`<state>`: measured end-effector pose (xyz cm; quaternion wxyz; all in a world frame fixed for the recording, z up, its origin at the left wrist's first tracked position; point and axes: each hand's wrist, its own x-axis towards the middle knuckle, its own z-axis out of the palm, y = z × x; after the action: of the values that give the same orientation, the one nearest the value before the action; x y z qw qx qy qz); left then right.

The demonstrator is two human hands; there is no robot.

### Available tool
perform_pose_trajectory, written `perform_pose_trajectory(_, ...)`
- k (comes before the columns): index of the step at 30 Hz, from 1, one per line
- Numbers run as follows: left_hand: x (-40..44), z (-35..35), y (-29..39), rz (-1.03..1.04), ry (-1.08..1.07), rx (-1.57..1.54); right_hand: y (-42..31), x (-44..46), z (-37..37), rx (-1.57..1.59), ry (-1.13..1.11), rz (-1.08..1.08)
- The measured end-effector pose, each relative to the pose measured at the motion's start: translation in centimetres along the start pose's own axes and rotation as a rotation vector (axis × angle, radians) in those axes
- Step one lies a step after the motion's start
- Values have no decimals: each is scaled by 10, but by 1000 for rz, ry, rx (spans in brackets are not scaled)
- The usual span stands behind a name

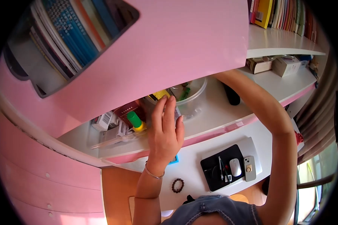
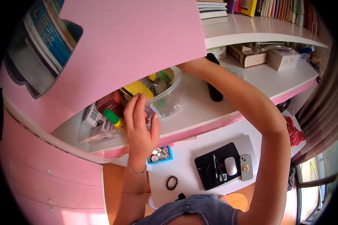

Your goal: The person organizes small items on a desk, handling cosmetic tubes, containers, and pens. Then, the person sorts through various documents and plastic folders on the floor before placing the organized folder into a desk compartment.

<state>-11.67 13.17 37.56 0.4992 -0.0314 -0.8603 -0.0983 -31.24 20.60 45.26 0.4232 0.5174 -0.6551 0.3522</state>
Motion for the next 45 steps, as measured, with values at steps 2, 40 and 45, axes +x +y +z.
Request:
perform_pose_trajectory(2, -1, -1, 0, -28, -19, 4, 4, 6, 3, 12, 36, -11)
perform_pose_trajectory(40, -1, 1, 13, -44, 93, 128, -17, 47, 47, 363, -2035, -359)
perform_pose_trajectory(45, 0, 2, 10, 68, 151, 264, -5, 45, 35, 639, -1814, -192)
